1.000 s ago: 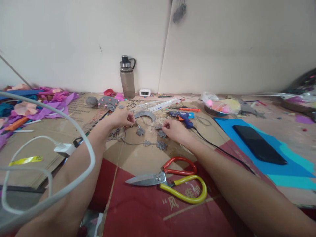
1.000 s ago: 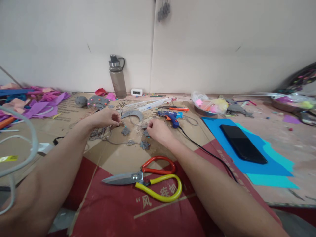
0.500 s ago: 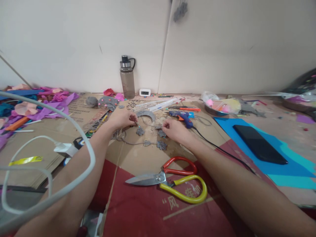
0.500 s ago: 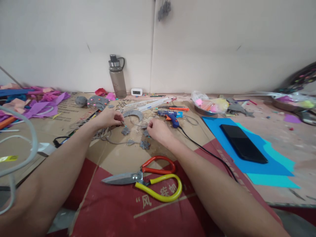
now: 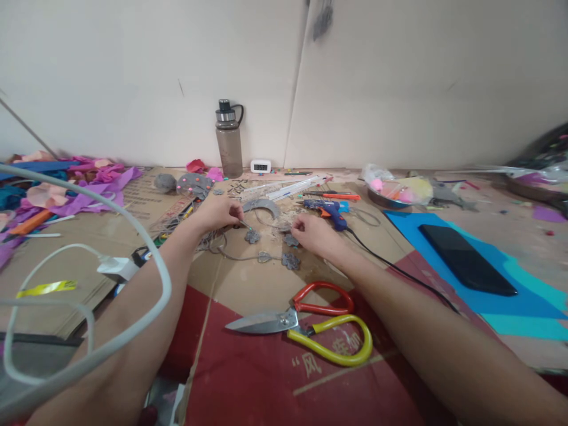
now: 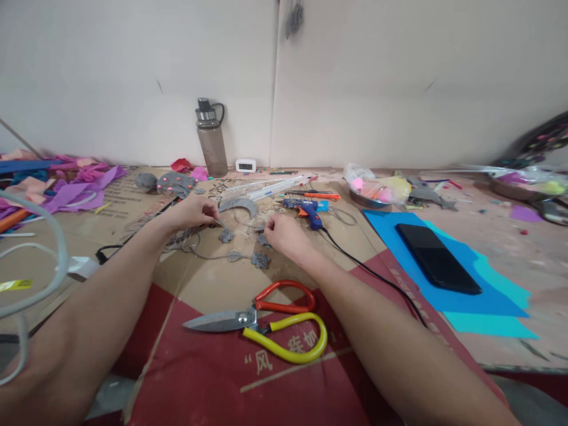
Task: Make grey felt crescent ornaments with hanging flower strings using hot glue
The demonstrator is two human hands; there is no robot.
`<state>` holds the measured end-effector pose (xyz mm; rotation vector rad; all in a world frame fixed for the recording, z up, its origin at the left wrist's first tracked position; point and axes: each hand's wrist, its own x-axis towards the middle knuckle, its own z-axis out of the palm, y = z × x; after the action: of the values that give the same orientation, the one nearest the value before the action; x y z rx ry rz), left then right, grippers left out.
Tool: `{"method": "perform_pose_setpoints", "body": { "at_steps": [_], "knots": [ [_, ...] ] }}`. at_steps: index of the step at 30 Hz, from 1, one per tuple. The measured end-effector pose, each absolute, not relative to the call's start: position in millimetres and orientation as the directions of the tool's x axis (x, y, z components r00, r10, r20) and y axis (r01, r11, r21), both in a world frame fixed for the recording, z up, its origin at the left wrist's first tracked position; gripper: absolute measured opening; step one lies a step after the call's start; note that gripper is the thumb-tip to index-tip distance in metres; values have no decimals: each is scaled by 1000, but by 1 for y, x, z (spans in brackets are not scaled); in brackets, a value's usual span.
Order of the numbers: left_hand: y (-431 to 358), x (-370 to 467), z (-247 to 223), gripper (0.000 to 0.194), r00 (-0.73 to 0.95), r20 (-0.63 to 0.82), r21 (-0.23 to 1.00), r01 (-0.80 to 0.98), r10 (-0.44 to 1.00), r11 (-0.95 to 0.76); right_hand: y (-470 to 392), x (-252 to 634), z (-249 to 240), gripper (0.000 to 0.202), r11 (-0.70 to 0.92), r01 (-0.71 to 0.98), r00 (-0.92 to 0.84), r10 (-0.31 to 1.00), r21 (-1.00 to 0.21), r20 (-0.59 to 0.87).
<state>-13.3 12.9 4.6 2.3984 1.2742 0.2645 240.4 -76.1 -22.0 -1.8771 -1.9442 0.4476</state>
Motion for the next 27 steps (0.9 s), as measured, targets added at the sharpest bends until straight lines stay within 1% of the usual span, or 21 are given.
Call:
{"method": "perform_pose_setpoints", "body": {
  "at_steps": [11,18,20,23,27],
  "knots": [
    [16,-18,2,16,565,24,415,744,824,-523,-77,241,-21,8,57,870,-29,997,-489,65],
    [11,-18,8,24,602,-28,486,706,798,-516,-77,240,-21,8,45,875,-22,998,-483,52],
    [9,-17,8,23,609,-35,510,693,792,-510,-77,240,-20,8,49,873,-27,998,-485,54],
    [8,-15,7,21,585,-63,541,701,809,-464,-77,240,-20,9,43,873,-23,999,-485,47],
    [9,-13,3,25,533,-105,546,736,839,-400,-78,240,-21,8,57,871,-34,998,-489,56]
  ]
}}
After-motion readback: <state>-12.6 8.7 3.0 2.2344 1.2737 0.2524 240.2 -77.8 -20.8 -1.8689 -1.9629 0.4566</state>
